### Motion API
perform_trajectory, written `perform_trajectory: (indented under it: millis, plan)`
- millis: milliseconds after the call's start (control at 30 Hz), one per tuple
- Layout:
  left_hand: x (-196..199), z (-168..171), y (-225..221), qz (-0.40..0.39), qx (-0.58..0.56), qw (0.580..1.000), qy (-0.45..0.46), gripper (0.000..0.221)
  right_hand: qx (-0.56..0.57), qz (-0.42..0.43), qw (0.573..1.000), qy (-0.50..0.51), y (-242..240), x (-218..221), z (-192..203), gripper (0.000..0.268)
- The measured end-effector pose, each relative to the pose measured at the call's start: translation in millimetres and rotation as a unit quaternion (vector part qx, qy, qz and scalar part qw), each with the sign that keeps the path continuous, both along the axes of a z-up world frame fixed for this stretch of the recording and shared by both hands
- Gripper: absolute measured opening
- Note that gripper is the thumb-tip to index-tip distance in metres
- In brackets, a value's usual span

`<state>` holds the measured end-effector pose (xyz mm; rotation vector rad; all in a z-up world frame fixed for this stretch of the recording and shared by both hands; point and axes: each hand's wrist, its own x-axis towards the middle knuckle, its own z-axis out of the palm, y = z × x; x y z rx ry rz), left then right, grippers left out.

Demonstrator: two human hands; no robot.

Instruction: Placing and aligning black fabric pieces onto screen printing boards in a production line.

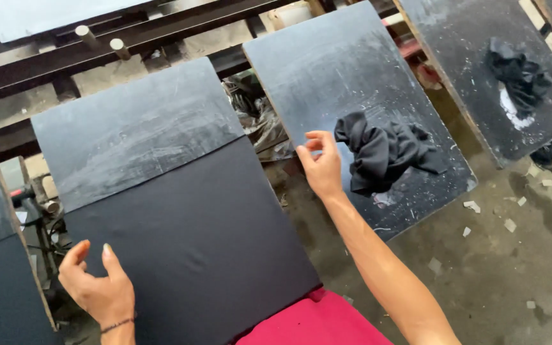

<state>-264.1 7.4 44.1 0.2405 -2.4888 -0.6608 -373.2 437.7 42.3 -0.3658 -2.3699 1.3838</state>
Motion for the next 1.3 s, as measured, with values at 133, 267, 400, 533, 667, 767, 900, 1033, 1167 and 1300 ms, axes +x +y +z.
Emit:
perform_trajectory:
  millis: [133,267,400,533,667,767,900,1033,1167,1300]
  plan:
    - [53,6,59,0.033,0.101,0.994,-0.024,0.024,0.218,-0.177,0.951,-0.129,87,43,-7,0.09]
    - [57,22,114,-0.058,0.149,0.987,-0.003,0.025,0.196,-0.15,0.949,-0.199,154,68,-11,0.057]
    - [69,65,184,-0.167,0.171,0.97,0.033,0.023,0.068,-0.067,0.993,-0.061,174,95,59,0.014]
    - [78,112,260,-0.275,0.188,0.94,0.076,0.02,-0.104,0.045,0.993,0.032,176,125,156,0.019]
    - [80,150,324,-0.335,0.174,0.922,0.084,0.03,-0.241,0.155,0.956,0.07,173,169,214,0.019]
    - [72,146,364,-0.4,0.151,0.903,0.045,0.077,-0.308,0.192,0.929,0.073,177,197,237,0.018]
    - [72,158,393,-0.438,0.313,0.842,0.024,0.037,-0.243,0.221,0.938,0.116,199,219,255,0.027]
    - [85,212,385,-0.438,0.309,0.844,0.018,0.004,-0.01,0.249,0.964,0.097,243,247,290,0.032]
    - [79,250,384,-0.429,0.314,0.845,0.057,0.015,0.028,0.258,0.966,0.016,280,257,312,0.082]
    - [69,291,410,-0.462,0.171,0.87,0.036,0.018,0.277,0.29,0.915,0.047,326,240,313,0.046]
